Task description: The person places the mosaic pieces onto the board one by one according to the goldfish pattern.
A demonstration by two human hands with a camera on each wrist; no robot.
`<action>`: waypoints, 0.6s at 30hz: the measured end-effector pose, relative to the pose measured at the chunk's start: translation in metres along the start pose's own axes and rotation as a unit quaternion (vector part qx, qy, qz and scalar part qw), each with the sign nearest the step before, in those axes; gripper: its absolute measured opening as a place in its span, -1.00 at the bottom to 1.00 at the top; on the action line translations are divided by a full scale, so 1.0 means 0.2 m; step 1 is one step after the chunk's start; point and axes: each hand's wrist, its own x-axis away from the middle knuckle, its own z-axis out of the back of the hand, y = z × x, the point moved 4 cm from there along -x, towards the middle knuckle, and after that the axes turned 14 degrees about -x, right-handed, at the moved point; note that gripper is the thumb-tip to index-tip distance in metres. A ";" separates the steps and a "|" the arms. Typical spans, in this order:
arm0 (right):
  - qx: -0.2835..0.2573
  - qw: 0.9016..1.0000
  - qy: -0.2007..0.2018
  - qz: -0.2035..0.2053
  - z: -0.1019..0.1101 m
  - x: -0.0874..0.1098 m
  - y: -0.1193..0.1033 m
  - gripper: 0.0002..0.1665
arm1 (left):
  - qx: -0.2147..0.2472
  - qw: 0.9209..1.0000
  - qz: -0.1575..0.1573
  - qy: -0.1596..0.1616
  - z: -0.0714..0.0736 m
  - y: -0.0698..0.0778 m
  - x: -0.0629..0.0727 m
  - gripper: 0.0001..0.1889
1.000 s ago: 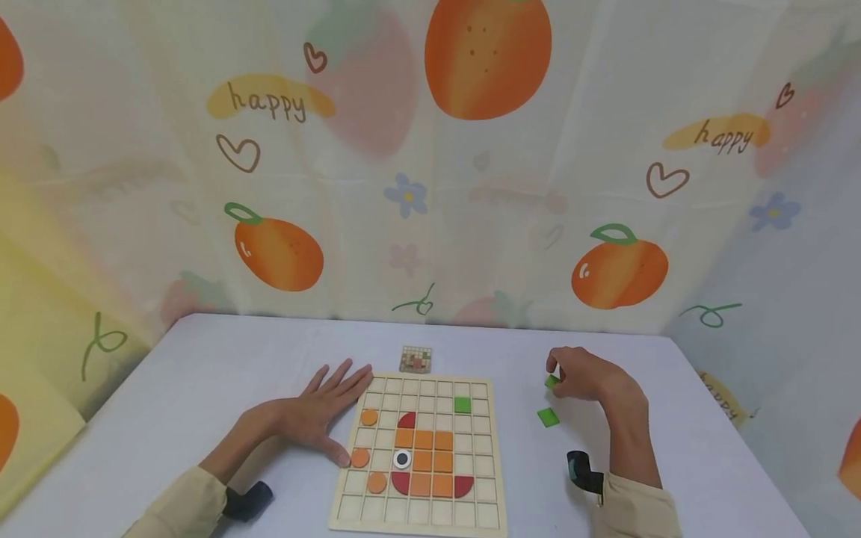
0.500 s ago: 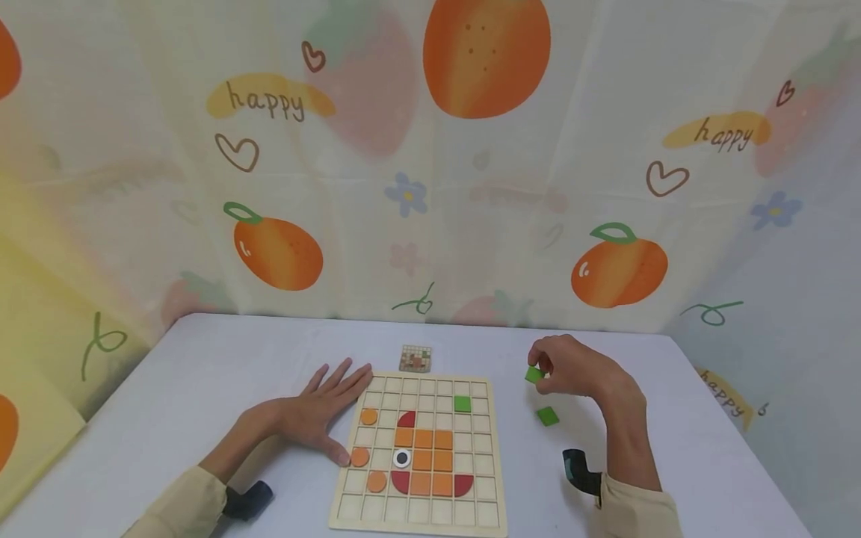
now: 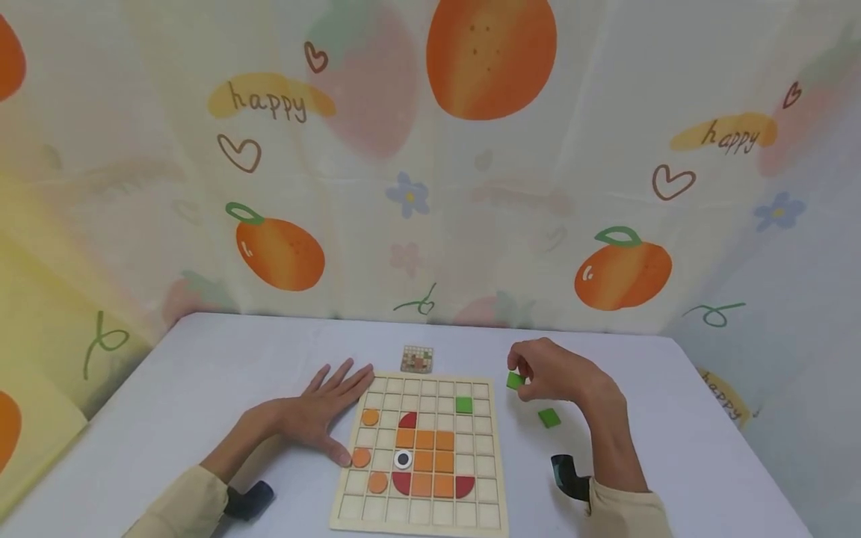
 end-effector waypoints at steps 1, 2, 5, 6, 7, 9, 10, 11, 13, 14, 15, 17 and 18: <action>0.001 1.000 -0.005 0.002 -0.02 -0.01 0.00 -0.75 | 0.000 1.000 -0.001 0.000 0.00 0.00 0.00 0.43; 0.002 1.000 -0.012 0.004 -0.04 -0.02 -0.01 -0.75 | 0.002 1.000 -0.002 0.000 -0.01 0.00 0.00 0.43; 0.001 0.999 -0.035 0.014 -0.10 -0.05 -0.04 -0.76 | 0.004 1.000 -0.002 0.001 -0.02 0.01 -0.01 0.42; 0.001 0.999 -0.043 0.021 -0.12 -0.06 -0.06 -0.77 | 0.002 1.000 0.000 0.000 -0.02 0.01 -0.01 0.43; 0.003 0.998 -0.049 0.030 -0.14 -0.08 -0.07 -0.77 | 0.003 1.000 0.001 0.001 -0.02 0.00 -0.01 0.43; 0.005 0.997 -0.060 0.038 -0.16 -0.10 -0.09 -0.78 | 0.001 1.000 0.003 0.002 -0.02 0.00 -0.01 0.43; 0.008 0.997 -0.064 0.042 -0.18 -0.11 -0.09 -0.78 | 0.000 1.000 0.004 0.002 -0.01 -0.01 -0.01 0.43; 0.011 0.997 -0.067 0.042 -0.19 -0.12 -0.10 -0.78 | -0.003 1.000 0.004 0.004 -0.01 -0.01 -0.01 0.43; 0.019 0.996 -0.072 0.042 -0.21 -0.14 -0.11 -0.78 | -0.004 1.000 0.002 0.006 -0.01 -0.01 -0.01 0.43; 0.022 0.996 -0.074 0.040 -0.22 -0.14 -0.12 -0.78 | -0.006 1.000 0.001 0.006 0.00 -0.01 -0.01 0.43; 0.025 0.996 -0.075 0.036 -0.23 -0.15 -0.12 -0.78 | -0.006 1.000 0.000 0.007 -0.01 -0.01 -0.01 0.43; 0.027 0.996 -0.081 0.028 -0.26 -0.16 -0.13 -0.76 | -0.006 1.000 -0.001 0.009 0.00 -0.01 -0.01 0.43; 0.028 0.996 -0.084 0.023 -0.28 -0.17 -0.13 -0.76 | -0.005 1.000 -0.002 0.009 0.00 0.00 -0.01 0.43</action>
